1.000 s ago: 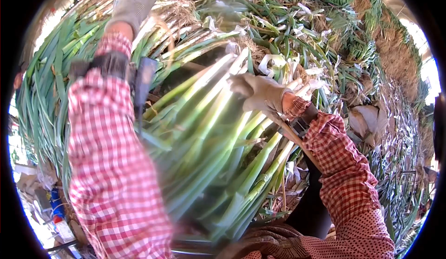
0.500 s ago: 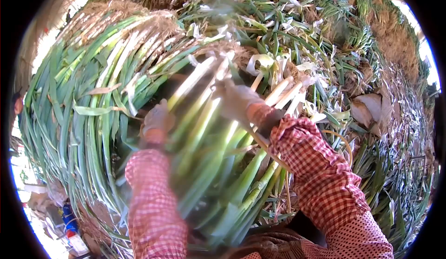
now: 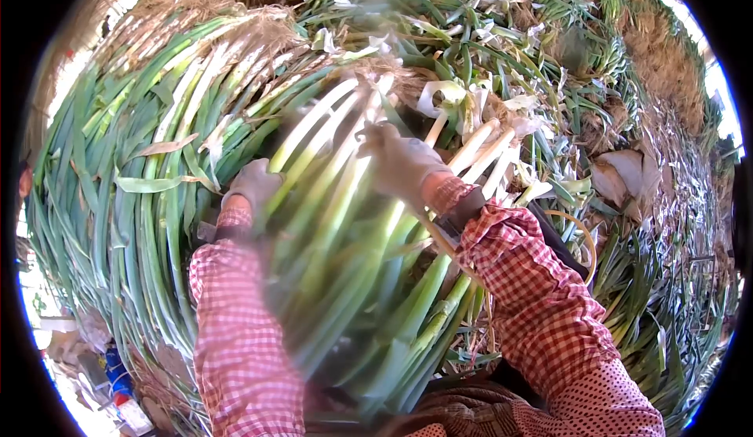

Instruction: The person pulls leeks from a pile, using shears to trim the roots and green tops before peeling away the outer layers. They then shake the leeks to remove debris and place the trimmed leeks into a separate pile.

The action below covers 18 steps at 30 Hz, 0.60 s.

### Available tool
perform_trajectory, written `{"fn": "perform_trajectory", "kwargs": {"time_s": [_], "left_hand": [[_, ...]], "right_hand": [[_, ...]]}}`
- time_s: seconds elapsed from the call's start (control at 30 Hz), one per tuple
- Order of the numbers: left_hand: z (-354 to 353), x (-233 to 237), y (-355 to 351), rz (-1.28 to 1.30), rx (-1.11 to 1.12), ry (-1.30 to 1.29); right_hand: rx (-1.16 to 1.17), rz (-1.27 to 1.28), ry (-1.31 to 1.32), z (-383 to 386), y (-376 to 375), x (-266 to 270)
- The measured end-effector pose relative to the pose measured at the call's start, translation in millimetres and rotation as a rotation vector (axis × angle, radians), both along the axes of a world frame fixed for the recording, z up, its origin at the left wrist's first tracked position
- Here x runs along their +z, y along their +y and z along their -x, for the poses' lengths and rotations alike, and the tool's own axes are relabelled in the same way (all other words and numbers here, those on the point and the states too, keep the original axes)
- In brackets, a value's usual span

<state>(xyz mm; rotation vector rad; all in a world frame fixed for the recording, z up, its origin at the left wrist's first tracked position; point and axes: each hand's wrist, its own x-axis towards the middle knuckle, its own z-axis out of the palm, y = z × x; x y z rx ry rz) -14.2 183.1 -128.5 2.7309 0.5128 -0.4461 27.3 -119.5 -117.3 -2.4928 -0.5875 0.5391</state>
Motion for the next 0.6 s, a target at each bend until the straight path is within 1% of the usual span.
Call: {"fn": "perform_trajectory", "kwargs": {"time_s": [0.07, 0.13, 0.17, 0.27, 0.3, 0.37, 0.4, 0.43, 0.53, 0.57, 0.6], "left_hand": [[-0.5, -3.4, 6.7, -0.009, -0.016, -0.005], [1.1, -1.2, 3.3, -0.023, -0.008, -0.011], [2.0, -1.5, 7.1, -0.012, 0.007, -0.009], [1.2, -9.5, 20.0, 0.106, -0.013, 0.036], [5.1, -1.3, 13.4, 0.105, 0.008, 0.027], [10.5, 10.8, -0.4, 0.026, 0.001, 0.018], [11.6, 12.4, -2.9, -0.011, 0.001, 0.012], [10.7, 9.1, -3.7, -0.039, 0.020, 0.027], [13.4, 7.6, -8.7, -0.045, 0.060, 0.027], [13.4, 7.5, -8.2, -0.057, 0.035, 0.020], [14.2, 5.2, -6.0, -0.054, 0.045, 0.023]], "right_hand": [[0.104, -0.051, -0.066, 3.3, -0.2, -14.0], [0.211, -0.159, 0.129, 46.6, -6.1, 26.1], [0.274, -0.173, 0.212, 65.6, -10.0, 33.1], [0.282, -0.172, 0.218, 75.1, -21.1, 20.8], [0.203, -0.146, 0.132, 59.2, -24.5, 2.9], [-0.018, -0.073, 0.107, 39.9, -31.9, 24.1], [-0.156, -0.024, 0.172, 38.4, -35.9, 52.0], [-0.156, -0.038, -0.031, 33.8, -40.7, 35.0], [-0.054, 0.000, 0.241, 40.7, -38.8, 47.3], [0.027, 0.006, 0.120, 47.8, -39.9, 39.2], [-0.012, -0.019, 0.127, 45.3, -39.1, 33.3]]}}
